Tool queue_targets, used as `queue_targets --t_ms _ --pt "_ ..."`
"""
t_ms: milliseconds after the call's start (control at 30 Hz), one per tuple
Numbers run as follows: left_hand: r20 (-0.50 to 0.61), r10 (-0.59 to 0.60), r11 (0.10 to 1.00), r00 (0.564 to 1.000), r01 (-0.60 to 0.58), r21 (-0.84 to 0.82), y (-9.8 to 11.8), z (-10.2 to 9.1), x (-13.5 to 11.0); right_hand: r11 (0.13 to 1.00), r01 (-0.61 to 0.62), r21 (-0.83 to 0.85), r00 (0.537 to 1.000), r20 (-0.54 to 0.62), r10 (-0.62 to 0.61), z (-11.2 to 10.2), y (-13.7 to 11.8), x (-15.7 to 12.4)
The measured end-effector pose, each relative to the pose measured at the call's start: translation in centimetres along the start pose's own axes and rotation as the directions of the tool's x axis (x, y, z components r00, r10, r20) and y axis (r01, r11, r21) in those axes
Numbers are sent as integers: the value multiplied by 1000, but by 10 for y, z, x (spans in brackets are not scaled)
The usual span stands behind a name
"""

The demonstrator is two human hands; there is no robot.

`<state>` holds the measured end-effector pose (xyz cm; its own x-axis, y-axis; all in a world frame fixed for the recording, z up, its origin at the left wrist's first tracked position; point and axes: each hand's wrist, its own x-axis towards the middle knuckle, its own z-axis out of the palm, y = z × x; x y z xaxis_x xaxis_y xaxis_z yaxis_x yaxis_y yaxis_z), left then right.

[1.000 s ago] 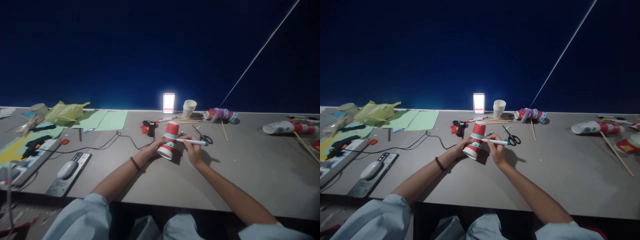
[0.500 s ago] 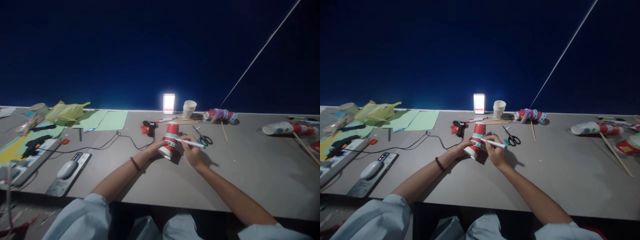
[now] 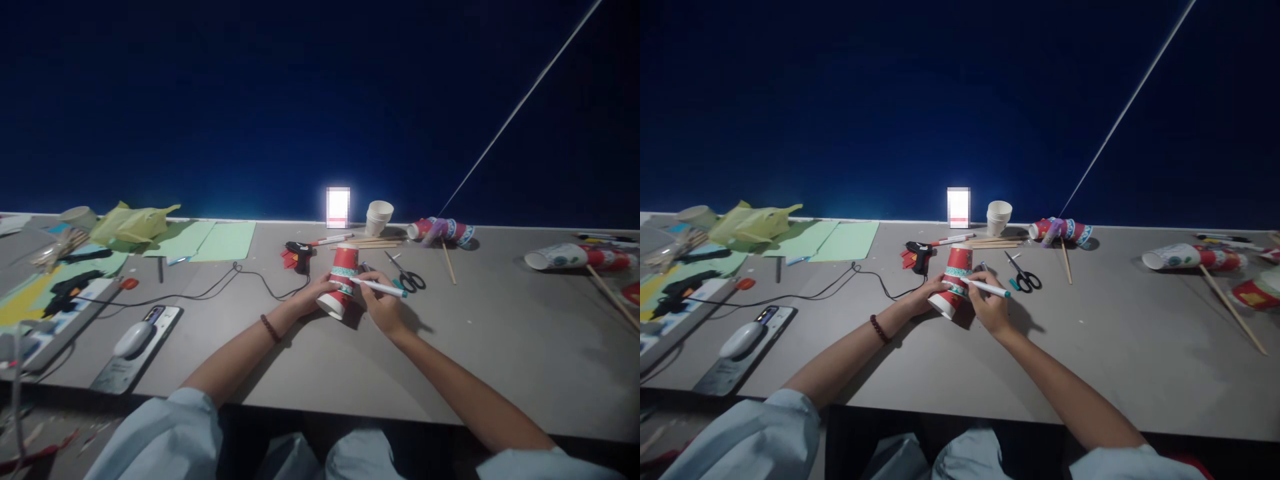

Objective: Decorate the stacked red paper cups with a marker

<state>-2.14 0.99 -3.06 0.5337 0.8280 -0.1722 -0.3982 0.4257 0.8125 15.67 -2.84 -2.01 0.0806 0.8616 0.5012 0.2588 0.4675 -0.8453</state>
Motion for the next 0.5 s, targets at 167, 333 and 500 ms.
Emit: queue_targets --t_ms 167,333,500 --pt "-6 0 1000 1000 0 11 6 7 -5 999 -15 -34 1000 5 15 -1 1 0" --pt "-7 0 1000 1000 0 29 3 4 -3 999 -14 -30 1000 8 14 0 2 0" --pt "-13 7 999 1000 -7 31 -3 -3 1 1000 -17 -15 1000 2 17 0 2 -1"
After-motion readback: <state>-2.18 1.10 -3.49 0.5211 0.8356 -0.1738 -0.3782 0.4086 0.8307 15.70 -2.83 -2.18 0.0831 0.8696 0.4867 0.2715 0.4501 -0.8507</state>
